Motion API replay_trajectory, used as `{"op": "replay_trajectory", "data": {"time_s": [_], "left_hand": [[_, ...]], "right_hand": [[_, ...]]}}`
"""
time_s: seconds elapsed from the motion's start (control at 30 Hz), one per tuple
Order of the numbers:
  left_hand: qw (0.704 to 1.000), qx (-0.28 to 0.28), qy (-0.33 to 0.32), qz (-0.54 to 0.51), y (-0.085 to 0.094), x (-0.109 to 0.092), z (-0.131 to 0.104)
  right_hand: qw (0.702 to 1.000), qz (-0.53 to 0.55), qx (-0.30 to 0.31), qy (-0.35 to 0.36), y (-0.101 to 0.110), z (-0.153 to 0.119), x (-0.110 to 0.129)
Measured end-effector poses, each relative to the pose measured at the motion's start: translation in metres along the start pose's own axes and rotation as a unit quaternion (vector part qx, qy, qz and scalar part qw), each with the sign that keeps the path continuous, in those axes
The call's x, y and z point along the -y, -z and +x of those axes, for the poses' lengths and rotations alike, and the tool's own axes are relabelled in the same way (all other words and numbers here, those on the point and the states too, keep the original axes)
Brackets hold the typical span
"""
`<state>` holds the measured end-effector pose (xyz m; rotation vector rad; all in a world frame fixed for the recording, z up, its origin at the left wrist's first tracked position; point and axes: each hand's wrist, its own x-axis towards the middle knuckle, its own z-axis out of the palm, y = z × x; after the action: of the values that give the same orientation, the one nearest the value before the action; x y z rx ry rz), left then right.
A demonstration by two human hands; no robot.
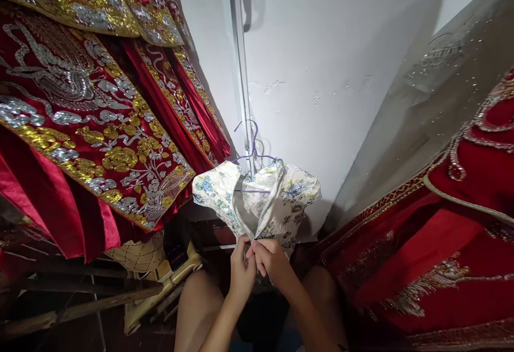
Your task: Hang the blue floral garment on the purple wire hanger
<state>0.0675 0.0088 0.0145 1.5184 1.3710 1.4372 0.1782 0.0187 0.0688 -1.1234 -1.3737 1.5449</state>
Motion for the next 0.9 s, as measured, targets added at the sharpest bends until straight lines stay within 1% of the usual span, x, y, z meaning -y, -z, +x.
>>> {"op": "replay_trajectory", "data": {"time_s": [0.07, 0.13, 0.23, 0.3, 0.37, 0.4, 0.43, 0.5, 0.57, 0.63, 0.7, 0.73, 0.8, 0.83, 0.9], "left_hand": [[0.999, 0.017, -0.028, 0.008, 0.004, 0.001, 0.002], [0.998, 0.042, -0.045, 0.021, 0.007, 0.002, 0.001], [0.996, 0.068, -0.044, 0.039, 0.007, 0.0, -0.003], [0.995, 0.081, -0.04, 0.045, 0.003, 0.0, -0.004], [0.994, 0.094, -0.038, 0.049, 0.0, 0.002, -0.004], [0.993, 0.098, -0.037, 0.052, 0.0, 0.003, -0.002], [0.993, 0.103, -0.035, 0.054, 0.0, 0.004, 0.0], [0.992, 0.112, -0.034, 0.051, 0.004, 0.0, 0.008], [0.993, 0.108, -0.046, 0.034, 0.012, -0.013, 0.023], [0.993, 0.077, -0.087, 0.017, 0.023, -0.038, 0.046], [0.986, 0.015, -0.162, 0.028, 0.033, -0.068, 0.074], [0.98, 0.0, -0.192, 0.045, 0.036, -0.082, 0.089], [0.968, 0.013, -0.237, 0.088, 0.04, -0.106, 0.115], [0.961, 0.018, -0.254, 0.108, 0.04, -0.115, 0.124], [0.947, 0.018, -0.288, 0.14, 0.038, -0.125, 0.136]], "right_hand": [[1.0, 0.0, -0.019, 0.021, 0.006, 0.006, 0.014], [0.998, 0.008, -0.035, 0.044, 0.015, 0.018, 0.037], [0.994, 0.029, -0.036, 0.101, 0.029, 0.043, 0.084], [0.986, 0.069, -0.053, 0.142, 0.037, 0.06, 0.113], [0.98, 0.089, -0.059, 0.167, 0.039, 0.07, 0.132], [0.979, 0.09, -0.06, 0.175, 0.038, 0.071, 0.137], [0.978, 0.084, -0.06, 0.18, 0.037, 0.071, 0.139], [0.979, 0.066, -0.068, 0.182, 0.031, 0.065, 0.134], [0.98, 0.052, -0.08, 0.174, 0.027, 0.057, 0.126], [0.982, 0.039, -0.087, 0.165, 0.025, 0.05, 0.12], [0.982, 0.025, -0.083, 0.167, 0.025, 0.044, 0.12], [0.982, 0.018, -0.076, 0.172, 0.026, 0.043, 0.121], [0.98, 0.005, -0.065, 0.188, 0.026, 0.042, 0.124], [0.978, 0.0, -0.064, 0.197, 0.026, 0.044, 0.125], [0.974, -0.008, -0.077, 0.214, 0.027, 0.05, 0.12]]}}
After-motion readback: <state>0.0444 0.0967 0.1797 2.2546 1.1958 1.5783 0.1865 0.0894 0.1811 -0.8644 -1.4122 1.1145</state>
